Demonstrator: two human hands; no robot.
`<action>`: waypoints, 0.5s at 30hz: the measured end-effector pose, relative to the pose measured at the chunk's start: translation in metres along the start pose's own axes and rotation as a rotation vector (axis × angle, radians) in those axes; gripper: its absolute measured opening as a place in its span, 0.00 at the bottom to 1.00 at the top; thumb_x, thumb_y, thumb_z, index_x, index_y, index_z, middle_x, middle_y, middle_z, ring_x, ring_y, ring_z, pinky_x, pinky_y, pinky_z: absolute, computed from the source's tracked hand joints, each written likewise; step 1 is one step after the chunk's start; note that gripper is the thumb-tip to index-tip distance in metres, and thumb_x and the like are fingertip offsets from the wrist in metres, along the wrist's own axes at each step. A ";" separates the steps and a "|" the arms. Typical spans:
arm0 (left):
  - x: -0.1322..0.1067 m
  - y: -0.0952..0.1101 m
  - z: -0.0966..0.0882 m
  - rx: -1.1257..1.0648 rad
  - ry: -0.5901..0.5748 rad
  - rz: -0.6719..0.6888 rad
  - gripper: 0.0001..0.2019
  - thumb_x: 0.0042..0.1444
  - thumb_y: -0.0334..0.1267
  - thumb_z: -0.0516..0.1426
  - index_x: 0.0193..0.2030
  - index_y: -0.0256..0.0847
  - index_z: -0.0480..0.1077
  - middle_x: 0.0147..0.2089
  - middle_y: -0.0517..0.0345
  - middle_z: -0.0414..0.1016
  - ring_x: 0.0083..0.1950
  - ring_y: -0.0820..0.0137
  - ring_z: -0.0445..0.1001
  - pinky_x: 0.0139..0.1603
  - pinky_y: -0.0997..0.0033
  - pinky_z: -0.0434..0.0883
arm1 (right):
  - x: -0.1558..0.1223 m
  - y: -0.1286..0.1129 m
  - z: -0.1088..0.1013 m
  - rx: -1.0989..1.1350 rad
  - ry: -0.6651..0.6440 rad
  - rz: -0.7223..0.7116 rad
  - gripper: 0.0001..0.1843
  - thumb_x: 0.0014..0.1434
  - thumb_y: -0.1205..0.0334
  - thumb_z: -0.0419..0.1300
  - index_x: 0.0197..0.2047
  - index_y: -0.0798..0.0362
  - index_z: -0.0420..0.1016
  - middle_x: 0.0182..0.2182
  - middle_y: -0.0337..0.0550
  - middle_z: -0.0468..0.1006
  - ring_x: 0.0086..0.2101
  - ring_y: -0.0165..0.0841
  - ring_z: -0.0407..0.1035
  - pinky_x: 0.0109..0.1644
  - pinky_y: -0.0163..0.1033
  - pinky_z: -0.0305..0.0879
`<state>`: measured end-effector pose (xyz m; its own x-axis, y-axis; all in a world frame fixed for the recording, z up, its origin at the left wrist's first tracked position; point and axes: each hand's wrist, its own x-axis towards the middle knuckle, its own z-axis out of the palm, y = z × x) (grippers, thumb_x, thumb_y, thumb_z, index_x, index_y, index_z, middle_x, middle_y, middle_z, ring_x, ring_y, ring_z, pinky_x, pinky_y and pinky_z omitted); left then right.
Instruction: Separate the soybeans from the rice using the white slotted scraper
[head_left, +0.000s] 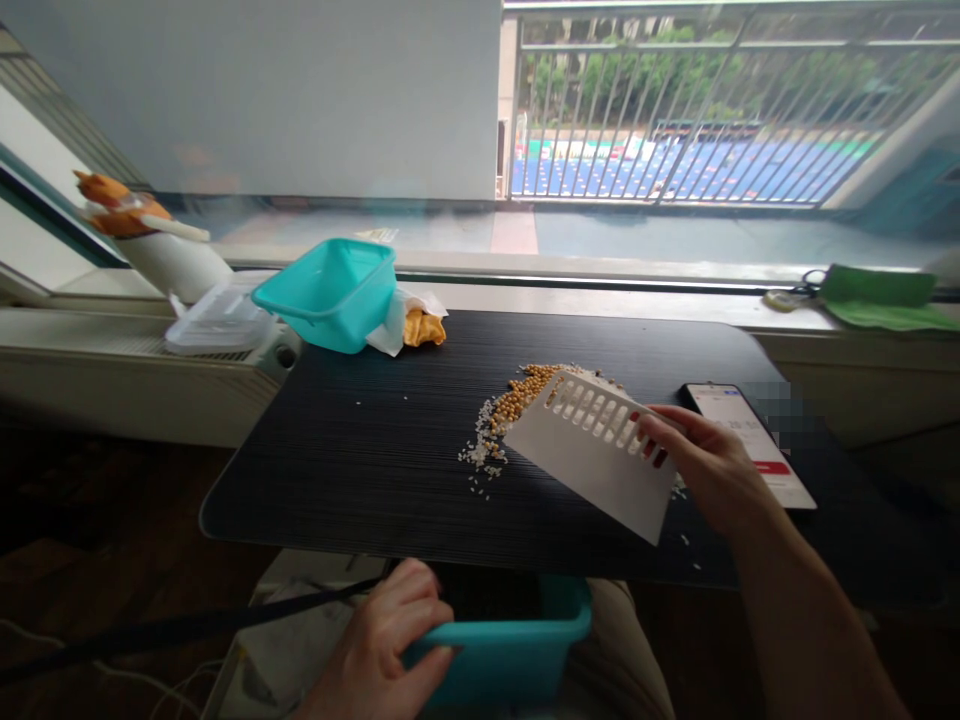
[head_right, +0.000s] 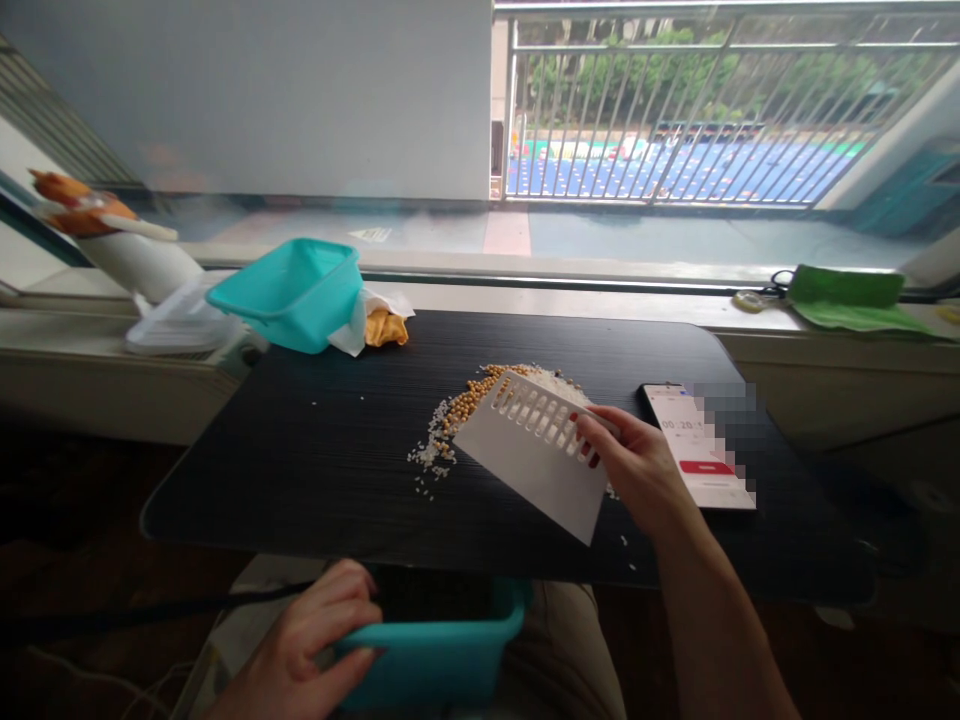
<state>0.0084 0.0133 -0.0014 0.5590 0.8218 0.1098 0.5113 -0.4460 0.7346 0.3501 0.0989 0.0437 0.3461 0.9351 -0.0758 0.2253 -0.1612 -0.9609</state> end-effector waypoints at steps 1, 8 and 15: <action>0.000 0.000 0.000 -0.001 0.002 -0.002 0.10 0.56 0.23 0.55 0.30 0.39 0.73 0.32 0.54 0.73 0.38 0.64 0.74 0.36 0.70 0.71 | 0.001 0.000 0.002 0.005 -0.005 0.005 0.28 0.42 0.36 0.72 0.34 0.54 0.84 0.21 0.41 0.76 0.23 0.30 0.66 0.26 0.35 0.63; 0.000 0.002 0.001 0.009 -0.007 -0.024 0.10 0.55 0.23 0.55 0.30 0.39 0.73 0.32 0.54 0.72 0.38 0.64 0.74 0.36 0.70 0.71 | 0.004 0.003 0.006 0.014 -0.079 0.015 0.28 0.43 0.36 0.72 0.34 0.54 0.85 0.23 0.41 0.77 0.24 0.30 0.67 0.27 0.35 0.63; 0.000 0.001 0.001 0.005 -0.012 -0.034 0.10 0.54 0.23 0.55 0.29 0.39 0.73 0.31 0.55 0.72 0.37 0.65 0.74 0.36 0.71 0.71 | 0.005 0.001 0.003 0.015 -0.059 0.010 0.28 0.43 0.35 0.71 0.34 0.53 0.84 0.23 0.41 0.77 0.24 0.30 0.66 0.28 0.35 0.63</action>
<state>0.0091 0.0125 -0.0016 0.5490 0.8323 0.0764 0.5334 -0.4192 0.7347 0.3497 0.1042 0.0417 0.2939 0.9505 -0.1008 0.2078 -0.1665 -0.9639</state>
